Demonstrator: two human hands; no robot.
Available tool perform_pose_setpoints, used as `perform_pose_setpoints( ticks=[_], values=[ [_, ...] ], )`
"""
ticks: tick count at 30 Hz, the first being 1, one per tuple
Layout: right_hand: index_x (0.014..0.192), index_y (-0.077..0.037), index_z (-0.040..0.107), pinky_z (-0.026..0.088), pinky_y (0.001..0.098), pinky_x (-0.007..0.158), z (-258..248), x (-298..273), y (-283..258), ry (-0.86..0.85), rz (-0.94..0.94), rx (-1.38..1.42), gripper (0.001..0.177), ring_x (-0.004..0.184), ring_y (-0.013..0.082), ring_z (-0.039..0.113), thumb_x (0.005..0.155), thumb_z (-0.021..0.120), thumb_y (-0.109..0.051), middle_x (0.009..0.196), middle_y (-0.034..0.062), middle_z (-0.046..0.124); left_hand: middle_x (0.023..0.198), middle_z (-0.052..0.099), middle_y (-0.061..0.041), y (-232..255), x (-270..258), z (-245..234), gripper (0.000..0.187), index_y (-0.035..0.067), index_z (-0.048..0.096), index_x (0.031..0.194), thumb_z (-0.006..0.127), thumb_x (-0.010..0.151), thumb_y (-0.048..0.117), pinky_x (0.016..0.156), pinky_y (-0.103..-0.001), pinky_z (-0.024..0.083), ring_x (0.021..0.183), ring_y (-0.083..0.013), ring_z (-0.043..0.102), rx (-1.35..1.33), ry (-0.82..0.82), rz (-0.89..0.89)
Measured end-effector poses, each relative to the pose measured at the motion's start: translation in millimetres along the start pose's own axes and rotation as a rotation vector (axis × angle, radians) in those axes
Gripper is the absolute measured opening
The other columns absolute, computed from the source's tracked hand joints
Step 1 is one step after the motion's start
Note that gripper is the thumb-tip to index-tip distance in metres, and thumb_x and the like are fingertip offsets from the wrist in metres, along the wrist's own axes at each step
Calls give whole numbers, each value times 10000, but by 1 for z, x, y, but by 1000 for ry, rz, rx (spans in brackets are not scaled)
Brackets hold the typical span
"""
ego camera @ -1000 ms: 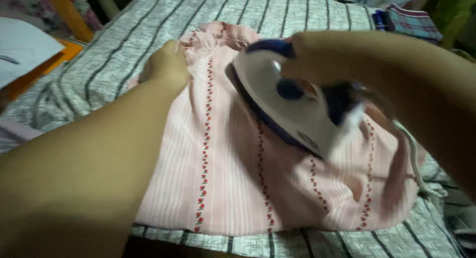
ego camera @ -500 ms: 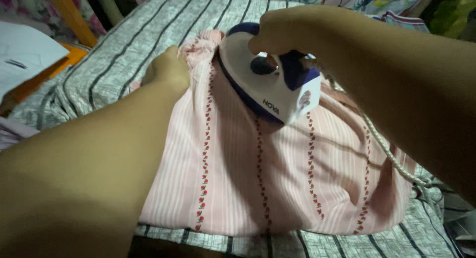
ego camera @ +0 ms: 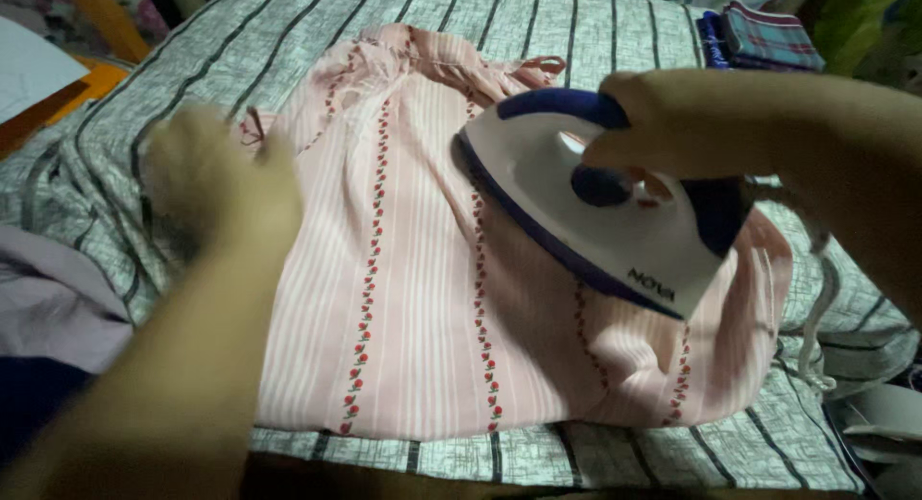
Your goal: The person irons a pink garment on a striped surface, smoothing different parts of the fabric and pressing the iron across the material multiple times.
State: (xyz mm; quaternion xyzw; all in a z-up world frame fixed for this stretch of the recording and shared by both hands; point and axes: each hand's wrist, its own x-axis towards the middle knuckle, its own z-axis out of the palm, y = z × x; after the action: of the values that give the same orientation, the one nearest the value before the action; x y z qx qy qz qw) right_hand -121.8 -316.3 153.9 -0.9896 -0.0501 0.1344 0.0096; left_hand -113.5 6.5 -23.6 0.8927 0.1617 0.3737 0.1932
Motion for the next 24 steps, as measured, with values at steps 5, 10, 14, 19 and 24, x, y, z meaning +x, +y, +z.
perform_pose_setpoints(
  ticks=[5,10,14,19,24],
  values=[
    [1106,13,705,579,419,644,-5,26,-14,12,-104,-33,391,676,296,741,968,641,-347,784,174,762,1328,573,-295,-12,-24,-25,791,-71,525,1319,779,896,546,1083,-510,402,1277,-415,546,-276,-497,-768],
    [1075,17,723,583,421,645,-7,44,-17,28,-241,-5,388,672,300,750,920,649,-331,777,174,776,1233,682,-144,-3,11,-18,549,22,705,1218,806,835,403,1019,-416,427,1164,-258,616,-616,-669,-746],
    [1225,-57,656,595,410,674,-3,38,-16,32,-140,-36,390,708,272,749,938,658,-321,836,142,762,1015,719,-123,2,16,-28,330,14,739,1102,740,864,243,719,-504,545,832,-274,675,-766,-574,-736],
    [1163,-25,683,592,445,697,-5,40,-19,-18,-132,1,366,696,297,752,934,678,-311,799,170,781,911,720,-78,-6,-2,-35,297,-6,735,1046,728,884,243,758,-397,509,776,-202,625,-789,-565,-588],
    [1100,-33,694,582,456,690,-6,49,-39,45,-103,-35,312,704,293,733,935,645,-292,816,157,751,1044,708,-226,3,38,-12,395,52,754,1023,700,906,425,828,-520,503,978,-411,669,-38,-255,-57]
  ],
)
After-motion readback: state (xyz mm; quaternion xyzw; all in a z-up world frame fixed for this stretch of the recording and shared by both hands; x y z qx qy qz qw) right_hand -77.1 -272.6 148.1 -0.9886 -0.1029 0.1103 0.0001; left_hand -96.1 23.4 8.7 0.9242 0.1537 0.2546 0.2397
